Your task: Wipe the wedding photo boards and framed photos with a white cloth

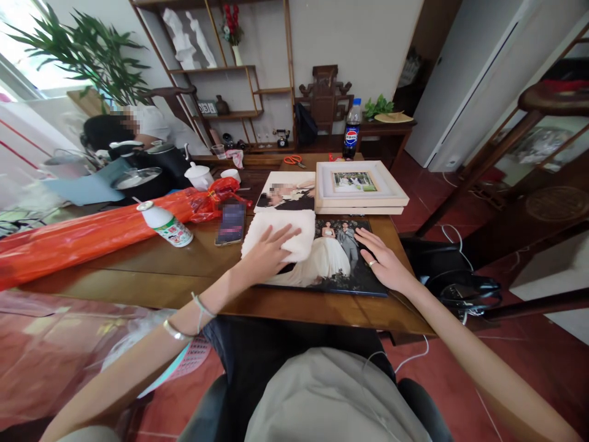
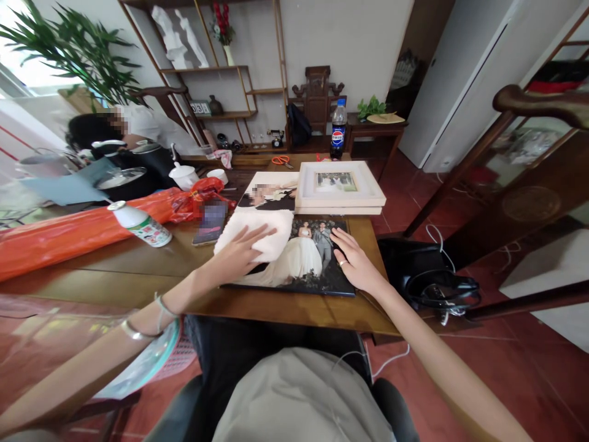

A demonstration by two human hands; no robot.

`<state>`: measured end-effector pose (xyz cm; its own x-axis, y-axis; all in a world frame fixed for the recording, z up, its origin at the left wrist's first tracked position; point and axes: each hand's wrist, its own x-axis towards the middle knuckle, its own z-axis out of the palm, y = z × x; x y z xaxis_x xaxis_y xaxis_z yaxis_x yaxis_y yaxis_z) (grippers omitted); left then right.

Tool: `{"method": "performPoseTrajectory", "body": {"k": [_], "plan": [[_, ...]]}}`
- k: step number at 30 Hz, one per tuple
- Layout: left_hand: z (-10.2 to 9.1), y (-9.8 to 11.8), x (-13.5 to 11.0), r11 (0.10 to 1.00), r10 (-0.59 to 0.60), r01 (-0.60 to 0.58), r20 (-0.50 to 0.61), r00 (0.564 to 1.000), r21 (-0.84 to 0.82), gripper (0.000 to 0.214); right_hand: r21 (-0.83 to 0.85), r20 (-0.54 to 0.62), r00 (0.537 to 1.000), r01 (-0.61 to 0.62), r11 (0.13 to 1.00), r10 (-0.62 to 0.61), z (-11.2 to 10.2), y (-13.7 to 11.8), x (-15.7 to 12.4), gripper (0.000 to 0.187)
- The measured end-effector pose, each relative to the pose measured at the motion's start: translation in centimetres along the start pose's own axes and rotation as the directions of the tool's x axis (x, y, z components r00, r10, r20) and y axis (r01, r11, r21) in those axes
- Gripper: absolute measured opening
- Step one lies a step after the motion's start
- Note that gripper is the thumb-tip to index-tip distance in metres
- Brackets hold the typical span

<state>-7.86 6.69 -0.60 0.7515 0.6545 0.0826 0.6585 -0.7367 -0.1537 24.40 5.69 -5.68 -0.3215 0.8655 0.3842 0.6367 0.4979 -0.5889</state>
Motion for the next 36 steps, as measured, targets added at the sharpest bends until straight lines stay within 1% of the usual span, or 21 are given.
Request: {"method": "performPoseTrajectory", "body": {"k": [2, 4, 6, 8, 10, 12, 13, 16, 18, 20, 22, 24, 25, 26, 28, 31, 34, 36], "plan": [[0.2, 2.4, -1.6, 1.000, 0.023, -0.022, -0.030, 0.999, 0.011, 0.017, -0.003, 0.004, 1.000, 0.000, 1.000, 0.000, 0.0, 0.0, 0.0, 0.044], [0.5, 5.0, -3.3, 0.998, 0.046, -0.042, -0.107, 0.993, 0.035, 0.015, -0.006, 0.010, 1.000, 0.000, 1.000, 0.000, 0.0, 0.0, 0.0, 0.043], [0.9, 7.4, -4.9, 0.995, 0.080, -0.069, -0.193, 0.978, 0.066, 0.013, -0.012, 0.015, 1.000, 0.001, 1.000, -0.001, 0.0, 0.0, 0.0, 0.043], [1.2, 9.0, -6.0, 0.992, 0.115, -0.097, -0.257, 0.960, 0.081, 0.012, -0.016, 0.015, 1.000, 0.002, 1.000, -0.002, 0.0, 0.0, 0.0, 0.043], [1.2, 9.5, -6.2, 0.989, 0.141, -0.127, -0.280, 0.950, 0.070, 0.014, -0.019, 0.011, 1.000, 0.004, 1.000, -0.004, 0.0, 0.1, 0.1, 0.044], [0.8, 8.8, -5.6, 0.989, 0.148, -0.143, -0.246, 0.958, 0.037, 0.011, -0.019, 0.007, 1.000, 0.007, 1.000, -0.007, 0.0, 0.2, 0.1, 0.043], [0.5, 8.0, -5.0, 0.989, 0.145, -0.145, -0.204, 0.968, 0.016, 0.011, -0.020, 0.006, 1.000, 0.009, 1.000, -0.009, 0.1, 0.2, 0.1, 0.043], [-0.4, 4.5, -2.3, 0.993, 0.112, -0.113, -0.036, 0.993, -0.022, 0.016, -0.023, 0.003, 1.000, 0.009, 1.000, -0.009, 0.1, 0.2, 0.1, 0.043], [-0.6, 1.8, -0.2, 0.997, 0.080, -0.079, 0.039, 0.996, -0.015, 0.021, -0.025, -0.001, 1.000, 0.006, 1.000, -0.006, 0.1, 0.2, 0.1, 0.043], [-0.5, -0.6, 1.7, 0.998, 0.055, -0.054, 0.047, 0.997, -0.007, 0.026, -0.024, -0.002, 1.000, 0.004, 1.000, -0.004, 0.1, 0.2, 0.1, 0.042], [-0.1, -2.3, 3.1, 0.999, 0.034, -0.034, 0.028, 0.999, -0.014, 0.030, -0.021, 0.000, 1.000, 0.003, 1.000, -0.003, 0.1, 0.2, 0.0, 0.043], [0.1, -2.8, 3.8, 1.000, 0.010, -0.010, 0.009, 1.000, -0.029, 0.032, -0.019, 0.004, 1.000, 0.004, 1.000, -0.004, 0.1, 0.2, 0.0, 0.043], [0.2, -2.6, 3.9, 0.999, -0.002, 0.002, 0.003, 1.000, -0.032, 0.032, -0.020, 0.007, 1.000, 0.006, 1.000, -0.006, 0.1, 0.2, 0.0, 0.043], [0.2, -2.1, 3.8, 0.999, -0.011, 0.011, 0.000, 1.000, -0.033, 0.032, -0.022, 0.009, 1.000, 0.007, 1.000, -0.007, 0.1, 0.2, 0.0, 0.043], [0.0, -0.3, 3.0, 0.999, -0.013, 0.013, 0.008, 1.000, -0.031, 0.030, -0.033, 0.012, 1.000, 0.009, 0.999, -0.009, 0.1, 0.3, -0.1, 0.044], [-0.3, 4.0, 0.7, 0.998, 0.039, -0.039, 0.002, 0.999, -0.042, 0.022, -0.042, 0.010, 1.000, 0.013, 0.999, -0.013, 0.1, 0.4, 0.0, 0.044], [-0.1, 8.2, -1.8, 0.989, 0.130, -0.136, -0.110, 0.985, -0.053, 0.019, -0.036, 0.009, 1.000, 0.017, 0.999, -0.017, 0.1, 0.3, 0.0, 0.043], [0.0, 9.9, -2.7, 0.984, 0.159, -0.171, -0.172, 0.972, -0.053, 0.018, -0.036, 0.010, 1.000, 0.016, 0.999, -0.015, 0.0, 0.3, 0.0, 0.043]]}}
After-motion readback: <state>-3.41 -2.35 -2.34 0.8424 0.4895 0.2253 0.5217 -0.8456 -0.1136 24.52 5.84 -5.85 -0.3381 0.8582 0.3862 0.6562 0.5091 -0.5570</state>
